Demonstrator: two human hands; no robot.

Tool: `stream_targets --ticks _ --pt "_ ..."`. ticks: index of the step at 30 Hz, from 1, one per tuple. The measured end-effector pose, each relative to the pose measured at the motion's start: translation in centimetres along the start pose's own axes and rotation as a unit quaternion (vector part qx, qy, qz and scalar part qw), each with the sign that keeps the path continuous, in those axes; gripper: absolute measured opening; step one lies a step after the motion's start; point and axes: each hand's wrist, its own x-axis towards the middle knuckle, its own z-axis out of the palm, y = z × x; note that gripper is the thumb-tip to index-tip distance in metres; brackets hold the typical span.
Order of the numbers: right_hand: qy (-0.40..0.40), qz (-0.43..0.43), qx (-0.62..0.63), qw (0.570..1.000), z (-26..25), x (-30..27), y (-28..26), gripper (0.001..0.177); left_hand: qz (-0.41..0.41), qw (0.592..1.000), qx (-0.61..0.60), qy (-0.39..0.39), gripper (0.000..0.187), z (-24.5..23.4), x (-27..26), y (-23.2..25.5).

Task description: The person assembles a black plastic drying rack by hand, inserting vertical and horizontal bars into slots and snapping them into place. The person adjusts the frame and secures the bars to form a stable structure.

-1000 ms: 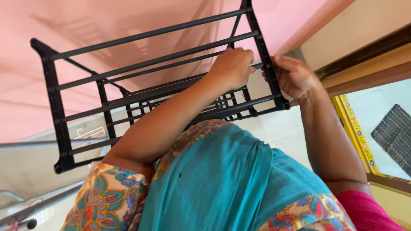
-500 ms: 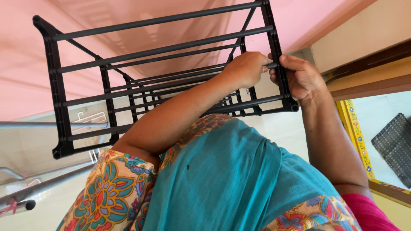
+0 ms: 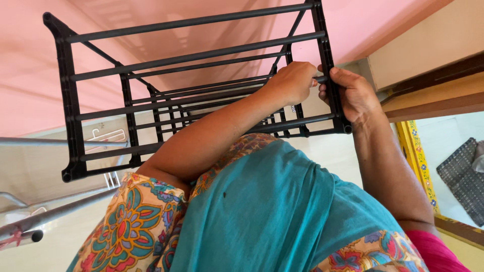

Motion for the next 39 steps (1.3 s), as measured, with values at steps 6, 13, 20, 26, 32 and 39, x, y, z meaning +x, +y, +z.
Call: stream_targets --ticks 6,13,20,26,32,39 --pt "0.003 -0.005 -0.056 0.998 -0.6 0.4 -0.3 0.032 0.02 1.0 0.017 -0.014 0.016 0.0 0.7 -0.3" --pt "-0.023 -0.001 0.02 1.0 -0.2 3.3 -1.2 0.041 0.106 0.972 0.076 0.194 0.013 -3.2 2.0 -2.2" --pt "-0.079 0.022 0.029 0.996 0.1 8.3 -3.2 0.043 0.008 0.981 0.135 0.137 0.013 -4.1 7.6 -3.7" --pt "-0.074 0.069 -0.016 0.995 -0.8 11.1 -4.3 0.031 0.038 0.999 -0.002 -0.002 0.02 -3.2 11.8 -6.5" --pt "-0.075 0.08 -0.01 0.994 -1.1 11.8 -4.2 0.027 -0.111 0.98 -0.115 -0.116 0.03 -5.8 10.9 -4.7" --pt "-0.029 0.076 -0.018 0.996 0.1 10.5 -4.0 0.029 -0.188 0.976 -0.059 -0.093 0.051 -5.9 9.7 -1.2"
